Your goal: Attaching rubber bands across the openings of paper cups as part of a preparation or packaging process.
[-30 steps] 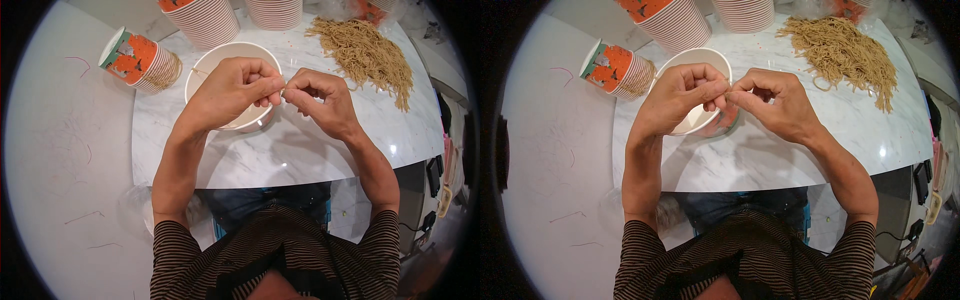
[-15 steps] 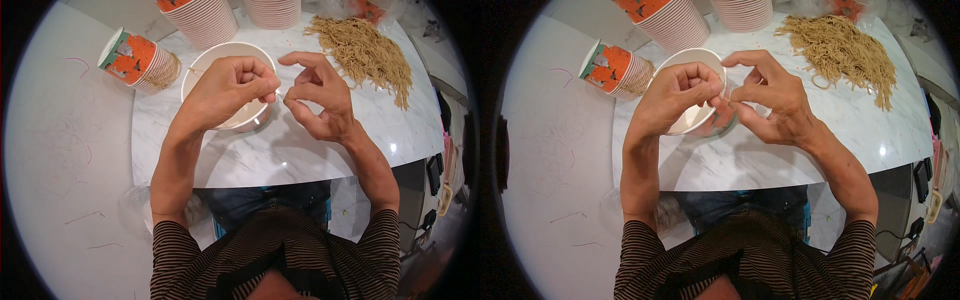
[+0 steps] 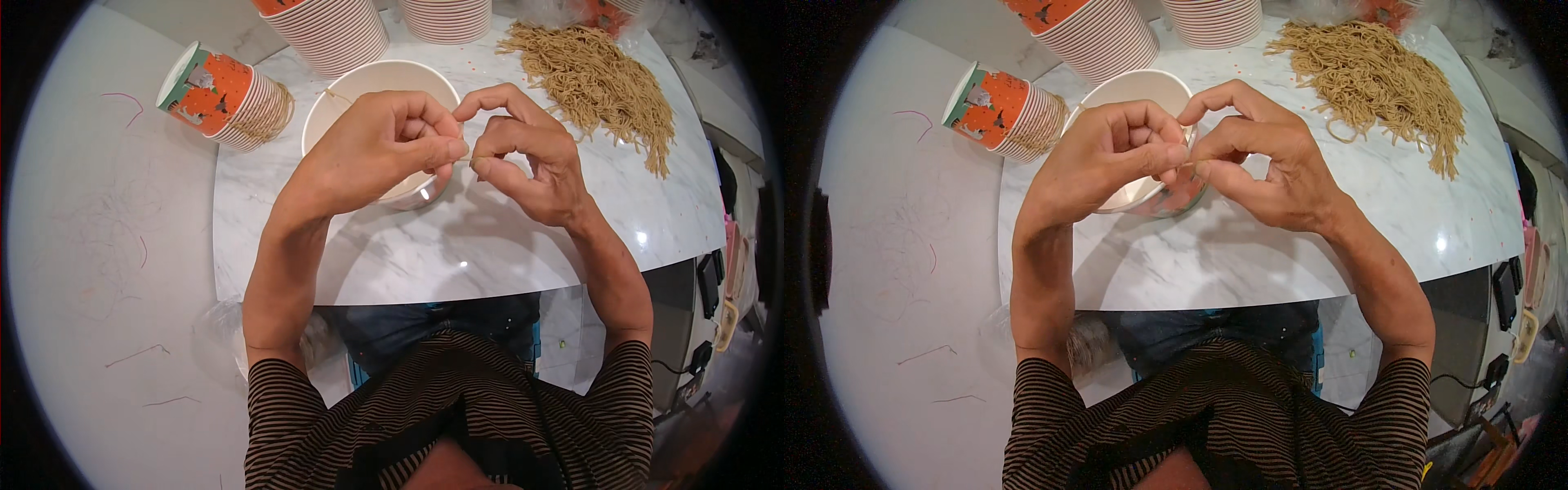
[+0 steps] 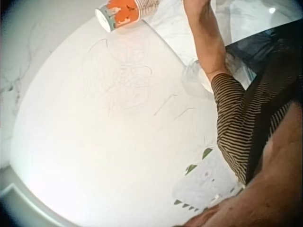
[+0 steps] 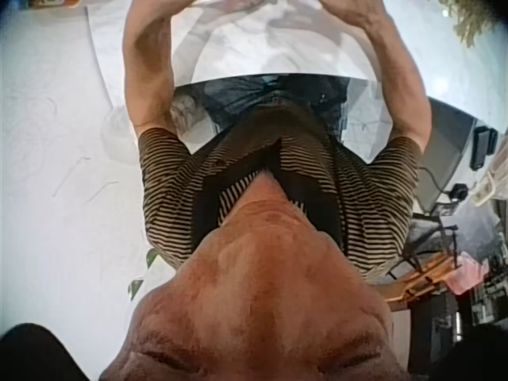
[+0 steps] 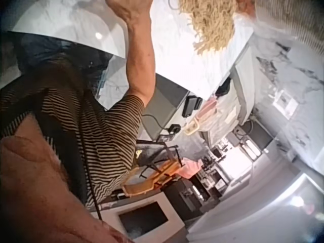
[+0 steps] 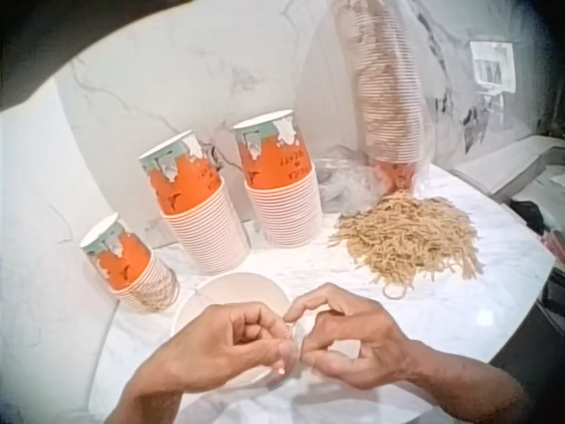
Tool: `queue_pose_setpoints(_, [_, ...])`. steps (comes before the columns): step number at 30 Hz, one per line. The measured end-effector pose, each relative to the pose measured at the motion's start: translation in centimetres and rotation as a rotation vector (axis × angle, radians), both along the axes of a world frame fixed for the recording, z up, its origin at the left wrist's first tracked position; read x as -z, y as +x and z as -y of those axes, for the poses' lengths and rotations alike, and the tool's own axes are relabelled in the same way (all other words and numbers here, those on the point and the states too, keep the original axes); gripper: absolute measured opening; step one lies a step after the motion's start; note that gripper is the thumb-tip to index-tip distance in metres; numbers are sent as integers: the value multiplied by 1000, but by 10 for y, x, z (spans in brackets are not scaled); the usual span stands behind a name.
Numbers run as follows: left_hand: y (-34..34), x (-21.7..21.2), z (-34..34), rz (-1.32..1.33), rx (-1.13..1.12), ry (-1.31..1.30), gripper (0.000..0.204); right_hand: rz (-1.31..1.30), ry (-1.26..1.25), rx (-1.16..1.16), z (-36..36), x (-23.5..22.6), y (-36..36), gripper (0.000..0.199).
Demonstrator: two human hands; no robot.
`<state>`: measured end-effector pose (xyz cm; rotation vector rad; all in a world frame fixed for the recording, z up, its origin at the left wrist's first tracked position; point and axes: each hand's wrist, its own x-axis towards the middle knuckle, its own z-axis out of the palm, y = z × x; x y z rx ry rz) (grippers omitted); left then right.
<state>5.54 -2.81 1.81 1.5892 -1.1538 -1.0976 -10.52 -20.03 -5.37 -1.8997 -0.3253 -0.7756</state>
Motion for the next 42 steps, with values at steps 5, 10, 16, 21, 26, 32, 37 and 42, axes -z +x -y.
queue_pose_setpoints(5, [5,3,-2,-258,-115,-75,23,-12,-8,3,-1,3,1,9])
queue_pose_setpoints(10, [8,11,-7,-333,-135,-150,27,10,-37,11,-7,2,2,10])
queue_pose_setpoints(16, [-6,6,-9,-245,-195,-153,32,38,8,31,-7,2,2,10])
queue_pose_setpoints(21, [-18,9,-9,-37,-212,-184,35,3,20,48,-3,4,0,10])
queue_pose_setpoints(26, [-32,7,-7,267,-201,-251,33,-5,30,68,-4,3,0,9])
queue_pose_setpoints(32, [-38,9,-2,345,-213,-336,29,23,24,115,-4,3,-1,5])
queue_pose_setpoints(37, [-36,17,0,320,-257,-397,23,0,43,107,-7,0,-1,2])
queue_pose_setpoints(42, [-33,11,-2,243,-252,-271,20,-36,113,103,-7,2,0,7])
